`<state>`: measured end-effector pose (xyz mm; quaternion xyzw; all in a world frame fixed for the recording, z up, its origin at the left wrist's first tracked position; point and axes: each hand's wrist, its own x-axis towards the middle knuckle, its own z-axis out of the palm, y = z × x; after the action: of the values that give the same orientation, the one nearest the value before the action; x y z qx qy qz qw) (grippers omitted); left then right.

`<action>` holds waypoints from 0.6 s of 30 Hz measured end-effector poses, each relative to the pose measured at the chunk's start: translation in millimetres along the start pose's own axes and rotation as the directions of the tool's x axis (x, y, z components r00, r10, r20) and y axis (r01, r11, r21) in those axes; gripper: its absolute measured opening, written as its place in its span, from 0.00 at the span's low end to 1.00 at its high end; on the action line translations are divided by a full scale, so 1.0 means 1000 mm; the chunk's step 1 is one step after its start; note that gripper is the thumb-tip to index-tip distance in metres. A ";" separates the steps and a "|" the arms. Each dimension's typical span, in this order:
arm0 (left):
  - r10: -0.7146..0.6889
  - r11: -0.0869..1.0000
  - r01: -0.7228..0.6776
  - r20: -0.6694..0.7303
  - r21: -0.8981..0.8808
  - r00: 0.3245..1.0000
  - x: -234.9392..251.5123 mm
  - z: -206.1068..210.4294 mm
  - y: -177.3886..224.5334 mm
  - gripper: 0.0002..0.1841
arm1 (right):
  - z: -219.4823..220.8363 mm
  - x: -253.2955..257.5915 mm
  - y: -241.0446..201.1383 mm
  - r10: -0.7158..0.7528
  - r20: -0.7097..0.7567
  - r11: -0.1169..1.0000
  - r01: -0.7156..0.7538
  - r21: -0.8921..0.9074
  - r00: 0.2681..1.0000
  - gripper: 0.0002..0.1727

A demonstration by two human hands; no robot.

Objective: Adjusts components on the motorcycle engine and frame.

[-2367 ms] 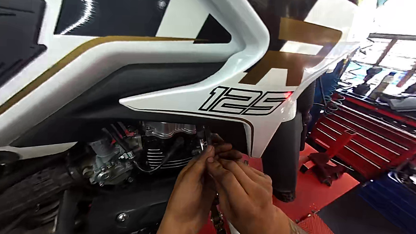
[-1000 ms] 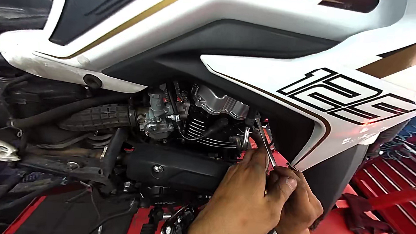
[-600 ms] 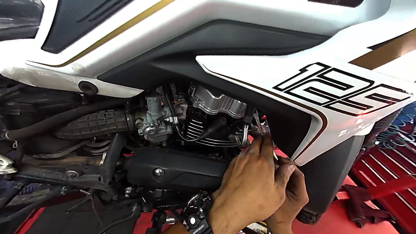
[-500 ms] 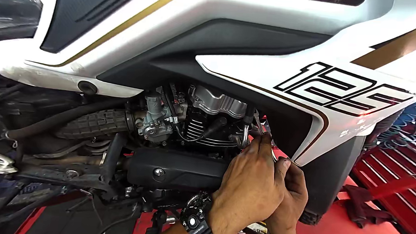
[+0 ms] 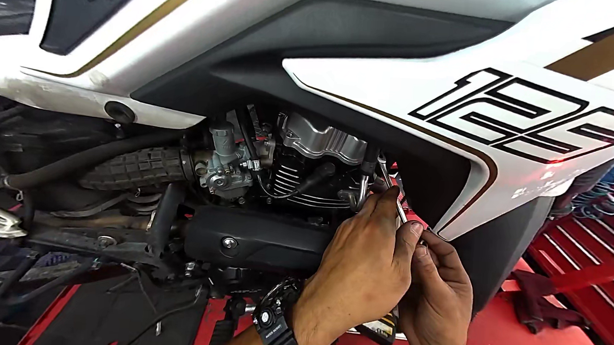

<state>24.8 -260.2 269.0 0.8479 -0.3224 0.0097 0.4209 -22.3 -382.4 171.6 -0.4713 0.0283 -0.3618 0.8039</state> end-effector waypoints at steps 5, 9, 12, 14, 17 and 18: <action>-0.024 1.000 0.024 -0.004 0.006 1.000 0.000 0.003 0.003 0.28 | -0.008 0.004 -0.003 0.042 0.044 0.999 -0.044 0.030 0.998 0.16; -0.040 0.999 0.040 -0.014 0.007 0.999 0.002 0.005 0.005 0.28 | -0.010 0.006 -0.002 0.052 0.058 0.998 -0.055 0.044 0.997 0.15; -0.047 0.999 0.047 -0.024 -0.006 0.999 0.003 0.006 0.006 0.28 | -0.011 0.007 0.000 0.052 0.082 0.996 -0.057 0.066 0.995 0.16; -0.054 0.998 0.053 -0.030 -0.014 0.998 0.004 0.007 0.006 0.28 | -0.010 0.007 0.000 0.069 0.077 0.993 -0.076 0.094 0.995 0.16; -0.060 0.998 0.060 -0.038 -0.010 0.997 0.004 0.008 0.006 0.28 | -0.008 0.004 0.003 0.138 0.061 0.978 -0.145 0.150 0.989 0.15; -0.061 0.998 0.061 -0.037 -0.007 0.997 0.005 0.008 0.006 0.28 | -0.008 0.005 0.004 0.149 0.058 0.973 -0.156 0.167 0.987 0.14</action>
<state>23.1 -271.0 269.4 0.8558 -0.2883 0.0118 0.4295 -19.6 -390.0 165.0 -0.4048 0.0152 -0.2895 0.8672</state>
